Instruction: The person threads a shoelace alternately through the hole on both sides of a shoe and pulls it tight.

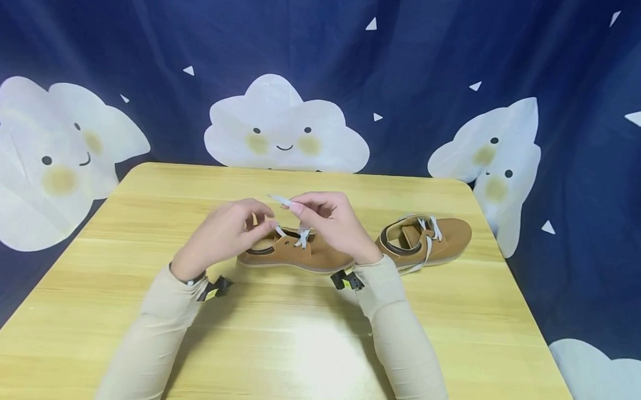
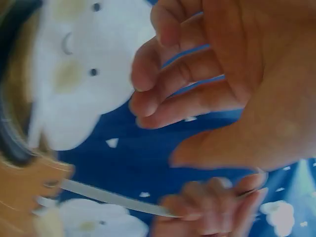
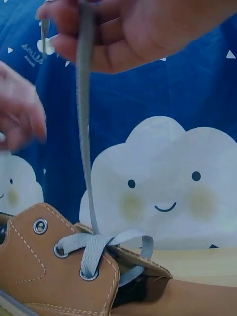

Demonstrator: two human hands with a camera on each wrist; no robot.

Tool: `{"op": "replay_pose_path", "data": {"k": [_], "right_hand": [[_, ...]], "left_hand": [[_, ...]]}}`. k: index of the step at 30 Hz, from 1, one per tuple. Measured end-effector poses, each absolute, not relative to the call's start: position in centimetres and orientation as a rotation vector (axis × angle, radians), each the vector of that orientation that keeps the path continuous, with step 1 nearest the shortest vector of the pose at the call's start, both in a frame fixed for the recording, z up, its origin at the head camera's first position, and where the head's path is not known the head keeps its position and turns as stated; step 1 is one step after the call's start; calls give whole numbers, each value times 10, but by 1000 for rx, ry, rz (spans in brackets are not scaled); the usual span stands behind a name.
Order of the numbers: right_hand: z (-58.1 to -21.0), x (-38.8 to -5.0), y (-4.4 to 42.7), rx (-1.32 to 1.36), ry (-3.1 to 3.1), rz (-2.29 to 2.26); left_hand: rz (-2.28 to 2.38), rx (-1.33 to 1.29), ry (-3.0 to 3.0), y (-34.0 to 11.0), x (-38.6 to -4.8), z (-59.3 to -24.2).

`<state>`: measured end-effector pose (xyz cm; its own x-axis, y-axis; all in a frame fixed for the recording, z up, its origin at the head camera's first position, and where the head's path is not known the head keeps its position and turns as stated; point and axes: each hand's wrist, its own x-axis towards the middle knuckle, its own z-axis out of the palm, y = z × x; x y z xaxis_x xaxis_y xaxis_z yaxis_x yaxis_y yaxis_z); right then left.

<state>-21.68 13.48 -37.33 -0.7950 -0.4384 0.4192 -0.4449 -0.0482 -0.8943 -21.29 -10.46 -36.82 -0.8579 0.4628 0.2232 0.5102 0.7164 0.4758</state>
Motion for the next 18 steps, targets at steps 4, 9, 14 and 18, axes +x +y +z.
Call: {"op": "replay_pose_path", "data": {"k": [4,9,14,18], "right_hand": [[-373,-217,136,848,-2176,2030],[-373,-217,137,763,-2160,2002],[-371,-218,136,689,-2100,2035],[-372,-220,138,625,-2150,1992]], "left_hand": [[-708,-893,-2935,-95,-220,-385],[-625,-937,-2985,-88,-221,-394],[-648,-950,-2977,-85,-220,-397],[-659,-973,-2947,-85,-221,-398]]}}
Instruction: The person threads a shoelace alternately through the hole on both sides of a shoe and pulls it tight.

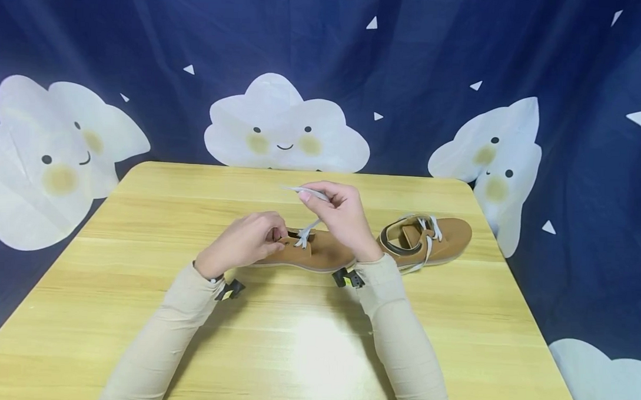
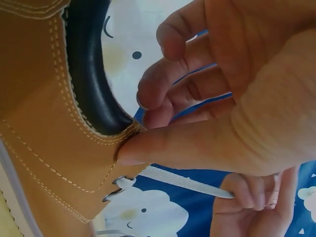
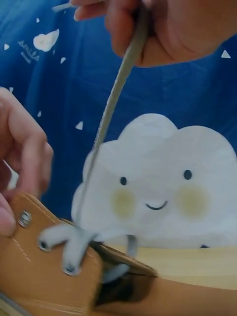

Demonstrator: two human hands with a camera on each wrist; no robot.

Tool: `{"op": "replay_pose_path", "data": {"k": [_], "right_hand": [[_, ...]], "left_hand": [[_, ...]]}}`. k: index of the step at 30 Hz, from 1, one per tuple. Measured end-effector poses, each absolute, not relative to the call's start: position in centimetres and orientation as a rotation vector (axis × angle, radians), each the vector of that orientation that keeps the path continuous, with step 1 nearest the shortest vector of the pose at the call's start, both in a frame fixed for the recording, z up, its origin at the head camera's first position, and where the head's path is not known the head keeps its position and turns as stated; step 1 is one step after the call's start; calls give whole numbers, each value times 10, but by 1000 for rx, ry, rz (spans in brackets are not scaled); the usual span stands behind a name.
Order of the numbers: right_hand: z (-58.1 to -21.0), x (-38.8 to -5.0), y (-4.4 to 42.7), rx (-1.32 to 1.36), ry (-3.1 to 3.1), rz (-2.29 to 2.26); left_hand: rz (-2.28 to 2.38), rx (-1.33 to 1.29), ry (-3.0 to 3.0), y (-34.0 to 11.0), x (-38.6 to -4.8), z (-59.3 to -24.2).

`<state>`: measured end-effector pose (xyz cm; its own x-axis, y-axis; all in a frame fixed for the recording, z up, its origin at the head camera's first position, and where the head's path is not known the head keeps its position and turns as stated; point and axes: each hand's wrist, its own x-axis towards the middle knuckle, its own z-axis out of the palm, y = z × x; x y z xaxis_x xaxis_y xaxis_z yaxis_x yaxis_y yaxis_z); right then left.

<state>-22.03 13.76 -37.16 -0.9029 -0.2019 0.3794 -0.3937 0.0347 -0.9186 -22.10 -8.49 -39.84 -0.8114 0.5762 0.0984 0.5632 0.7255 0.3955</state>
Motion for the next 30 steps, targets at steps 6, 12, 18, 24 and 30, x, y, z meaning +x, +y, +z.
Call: {"op": "replay_pose_path", "data": {"k": [6,12,18,24,30], "right_hand": [[-378,-230,140,658,-2382,1799],[-387,-236,141,708,-2576,1607],[-393,-237,136,948,-2794,1202],[-398,-233,129,1098,-2851,886],[-404,-233,126,1185,-2843,853]], "left_hand": [[643,1033,2900,-85,-222,-400],[621,1091,2910,-85,-222,-401],[597,1115,2922,-85,-221,-400],[586,1151,2935,-84,-221,-400],[598,1123,2924,-83,-220,-401]]}}
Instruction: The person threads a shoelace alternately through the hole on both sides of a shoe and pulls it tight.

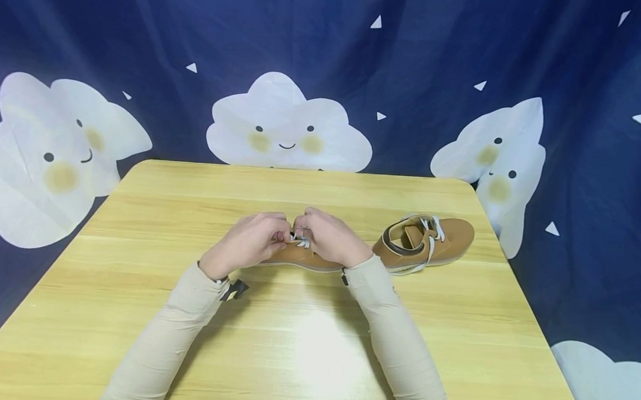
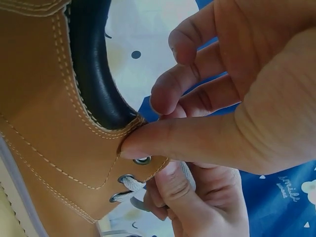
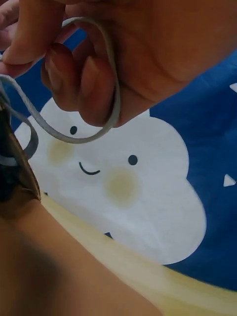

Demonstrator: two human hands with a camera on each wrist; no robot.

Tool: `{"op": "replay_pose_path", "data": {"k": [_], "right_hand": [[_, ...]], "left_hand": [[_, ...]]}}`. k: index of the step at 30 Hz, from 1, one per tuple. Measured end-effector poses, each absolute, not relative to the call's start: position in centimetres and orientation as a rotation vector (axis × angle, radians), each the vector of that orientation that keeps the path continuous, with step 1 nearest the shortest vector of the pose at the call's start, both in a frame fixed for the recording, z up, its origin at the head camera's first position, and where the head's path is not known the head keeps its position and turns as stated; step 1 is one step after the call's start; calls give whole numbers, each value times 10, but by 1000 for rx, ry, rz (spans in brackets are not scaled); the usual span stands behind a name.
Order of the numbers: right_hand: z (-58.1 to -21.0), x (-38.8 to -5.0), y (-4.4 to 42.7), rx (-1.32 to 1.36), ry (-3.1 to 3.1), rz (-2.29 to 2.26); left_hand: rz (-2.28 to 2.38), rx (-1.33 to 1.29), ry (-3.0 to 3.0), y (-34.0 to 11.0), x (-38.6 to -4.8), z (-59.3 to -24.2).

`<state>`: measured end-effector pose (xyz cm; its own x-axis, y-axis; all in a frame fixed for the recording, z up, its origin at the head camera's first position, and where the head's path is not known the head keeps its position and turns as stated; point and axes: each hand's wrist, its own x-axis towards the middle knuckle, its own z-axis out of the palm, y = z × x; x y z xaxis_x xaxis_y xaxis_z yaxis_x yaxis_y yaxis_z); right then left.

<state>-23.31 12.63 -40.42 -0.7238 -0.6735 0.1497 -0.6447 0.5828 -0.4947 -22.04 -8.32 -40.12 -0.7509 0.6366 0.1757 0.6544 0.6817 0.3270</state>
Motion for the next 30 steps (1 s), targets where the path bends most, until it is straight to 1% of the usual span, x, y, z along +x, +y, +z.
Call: {"op": "replay_pose_path", "data": {"k": [9,15,30], "right_hand": [[-411,-238,128,-1166,2685,-912],[-412,-239,127,-1102,2619,-940],[-408,-235,126,-1147,2606,-791]], "left_hand": [[-603,-1089,-2839,-83,-220,-401],[-634,-1104,-2829,-84,-220,-402],[-579,-1051,-2873,-86,-213,-391]]}}
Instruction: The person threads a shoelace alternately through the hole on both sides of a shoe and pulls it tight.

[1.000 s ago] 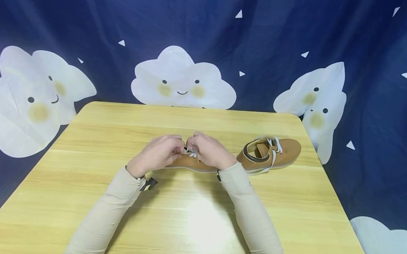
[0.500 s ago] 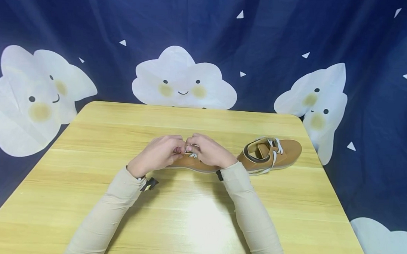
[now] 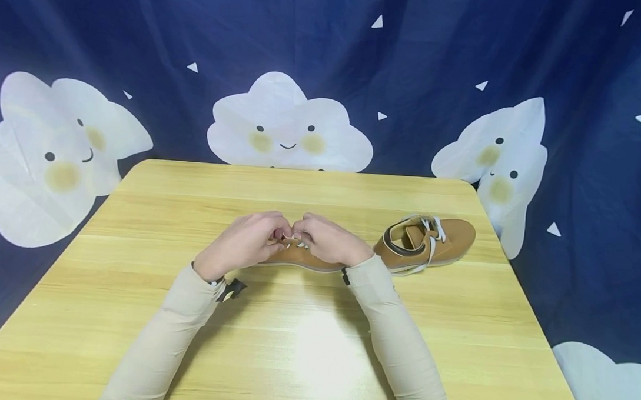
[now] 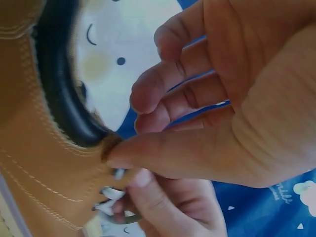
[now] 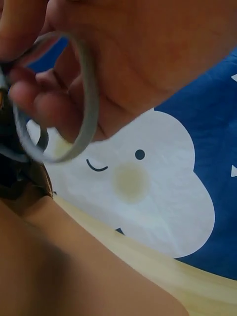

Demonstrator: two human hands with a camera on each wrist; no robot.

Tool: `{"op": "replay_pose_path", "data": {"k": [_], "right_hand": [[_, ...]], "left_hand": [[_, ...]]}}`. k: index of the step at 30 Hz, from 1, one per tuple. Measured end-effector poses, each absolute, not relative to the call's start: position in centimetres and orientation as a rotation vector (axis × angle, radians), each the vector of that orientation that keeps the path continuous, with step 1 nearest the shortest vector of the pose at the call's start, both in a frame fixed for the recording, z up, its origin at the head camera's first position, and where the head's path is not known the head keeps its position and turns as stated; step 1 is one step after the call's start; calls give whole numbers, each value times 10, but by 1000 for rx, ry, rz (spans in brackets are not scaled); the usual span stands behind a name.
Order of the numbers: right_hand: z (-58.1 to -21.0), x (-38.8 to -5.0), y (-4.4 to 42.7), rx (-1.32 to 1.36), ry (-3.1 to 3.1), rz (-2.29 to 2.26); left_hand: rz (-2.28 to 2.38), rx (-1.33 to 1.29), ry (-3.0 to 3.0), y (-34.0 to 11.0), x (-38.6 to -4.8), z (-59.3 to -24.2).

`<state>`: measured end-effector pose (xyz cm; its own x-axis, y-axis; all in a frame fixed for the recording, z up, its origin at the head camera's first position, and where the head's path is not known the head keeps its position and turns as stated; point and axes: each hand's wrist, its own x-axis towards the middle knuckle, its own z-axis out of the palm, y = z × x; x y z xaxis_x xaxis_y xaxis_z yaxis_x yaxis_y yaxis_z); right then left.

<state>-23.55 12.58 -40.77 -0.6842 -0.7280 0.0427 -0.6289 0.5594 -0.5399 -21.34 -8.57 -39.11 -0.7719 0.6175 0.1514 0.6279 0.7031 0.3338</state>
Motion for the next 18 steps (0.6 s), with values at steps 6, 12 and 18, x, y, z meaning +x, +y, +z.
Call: {"op": "replay_pose_path", "data": {"k": [6,12,18], "right_hand": [[-407,-236,126,-1067,2633,-851],[-408,-237,124,-1050,2664,-958],[-410,-236,122,-1110,2684,-914]], "left_hand": [[-508,-1022,-2899,-83,-205,-386],[-366,-948,-2984,-76,-203,-389],[-228,-855,-2985,-70,-200,-394]]}}
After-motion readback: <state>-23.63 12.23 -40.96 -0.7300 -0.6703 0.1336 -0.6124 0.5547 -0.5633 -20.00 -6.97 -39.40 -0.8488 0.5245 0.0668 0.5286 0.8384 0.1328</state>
